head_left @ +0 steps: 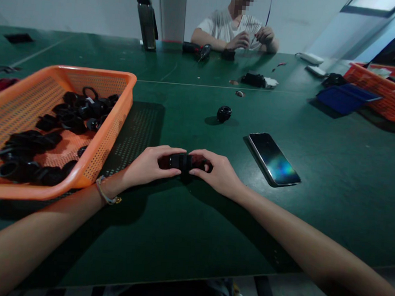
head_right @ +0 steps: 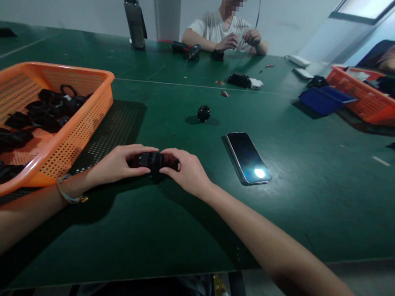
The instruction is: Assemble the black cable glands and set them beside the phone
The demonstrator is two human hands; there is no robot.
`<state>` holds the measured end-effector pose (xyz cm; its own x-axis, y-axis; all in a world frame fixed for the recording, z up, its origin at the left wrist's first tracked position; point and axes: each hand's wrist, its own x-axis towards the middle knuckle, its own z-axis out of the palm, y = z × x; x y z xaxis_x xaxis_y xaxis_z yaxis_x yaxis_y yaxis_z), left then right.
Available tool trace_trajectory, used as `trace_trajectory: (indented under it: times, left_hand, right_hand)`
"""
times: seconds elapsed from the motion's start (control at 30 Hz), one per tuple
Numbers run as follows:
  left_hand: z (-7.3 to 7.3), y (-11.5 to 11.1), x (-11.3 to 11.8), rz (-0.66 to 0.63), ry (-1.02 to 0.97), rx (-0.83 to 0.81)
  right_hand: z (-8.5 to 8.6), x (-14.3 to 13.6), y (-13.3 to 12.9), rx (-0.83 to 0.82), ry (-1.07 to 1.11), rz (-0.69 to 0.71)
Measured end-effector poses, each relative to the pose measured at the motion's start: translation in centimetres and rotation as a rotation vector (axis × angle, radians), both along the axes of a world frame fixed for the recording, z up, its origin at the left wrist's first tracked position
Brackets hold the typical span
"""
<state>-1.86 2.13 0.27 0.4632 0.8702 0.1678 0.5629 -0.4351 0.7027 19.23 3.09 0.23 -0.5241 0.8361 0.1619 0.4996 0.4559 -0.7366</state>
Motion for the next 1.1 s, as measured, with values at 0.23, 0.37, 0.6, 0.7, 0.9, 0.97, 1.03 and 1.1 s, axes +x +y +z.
trace_trajectory:
  times: [0.23,0.37,0.6,0.7,0.9,0.97,1.03,1.1]
  left_hand:
    - [-0.01,0.03,0.03,-0.006,-0.004,0.001]
    - [0.04,0.01,0.03,-0.004,-0.002,0.006]
    - [0.09,0.02,0.03,-0.009,0.012,0.016]
    - [0.06,0.02,0.06,-0.005,0.02,0.019]
    - [0.09,0.03,0.05,-0.006,0.018,0.012]
    - [0.1,0.02,0.01,-0.006,0.016,0.008]
    - [0.13,0.0,-0.01,-0.004,0.018,0.005]
    - [0.16,-0.01,0.0,-0.002,0.022,0.004]
  right_hand:
    - [-0.08,0.02,0.05,0.008,-0.001,-0.004]
    - [-0.16,0.07,0.04,0.025,0.015,-0.005]
    - [-0.37,0.1,0.05,0.037,0.025,-0.009]
    - [-0.46,0.09,0.12,0.037,0.029,-0.012]
    - [-0.22,0.01,0.12,0.043,0.005,-0.012]
    - [-0.13,-0.03,0.11,0.043,-0.002,-0.016]
    - [-0.11,-0.04,0.12,0.04,-0.005,-0.02]
    - [-0.16,-0.02,0.14,0.038,-0.006,-0.021]
